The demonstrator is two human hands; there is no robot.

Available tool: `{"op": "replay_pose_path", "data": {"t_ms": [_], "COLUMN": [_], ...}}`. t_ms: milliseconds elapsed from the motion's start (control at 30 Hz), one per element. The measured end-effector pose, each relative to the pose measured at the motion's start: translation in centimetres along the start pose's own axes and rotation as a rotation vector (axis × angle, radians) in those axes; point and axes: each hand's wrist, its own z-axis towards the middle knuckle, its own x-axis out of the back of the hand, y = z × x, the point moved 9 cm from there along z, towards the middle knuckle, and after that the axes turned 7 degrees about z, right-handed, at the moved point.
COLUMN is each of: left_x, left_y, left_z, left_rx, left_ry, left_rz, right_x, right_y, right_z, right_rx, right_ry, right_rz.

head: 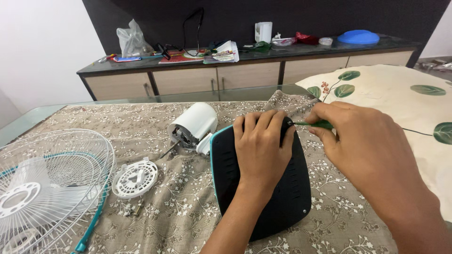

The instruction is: The person uses a screwdriver to tighten screws on the back of a fan base, then aligns and connects the fan motor housing to the base. The fan blade and cage remain disassembled on the table.

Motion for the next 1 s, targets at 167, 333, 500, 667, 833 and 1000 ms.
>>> {"op": "replay_pose_path", "data": {"t_ms": [167, 333, 500, 667, 833, 1000], "left_x": [-0.2, -1.0, -0.9, -1.2, -1.4, -1.4], "left_y": [-0.1, -0.1, -0.2, -0.2, -0.3, -0.2], "left_z": [0.2, 0.4, 0.3, 0.3, 0.2, 0.2], "left_rx": [-0.002, -0.003, 0.0, 0.007, 0.0, -0.013], "left_ry": [-0.026, -0.087, -0.032, -0.056, -0.06, -0.037], "left_rz": [0.034, 0.049, 0.028, 0.034, 0.062, 0.091], "right_x": [0.0, -1.1, -1.7, -3.3, -3.1, -4.1], "right_y": [-0.3, -1.0, -1.4, -0.8, -0.7, 0.8], "right_z": [-0.2, 0.2, 0.6, 1.3, 2.1, 2.7], "right_rx": [0.171, 0.476, 0.702, 0.564, 0.452, 0.486], "right_ry": [-0.007, -0.018, -0.042, -0.226, -0.261, -0.386], "right_rz": [-0.137, -0.356, -0.491, -0.546, -0.477, -0.603]}}
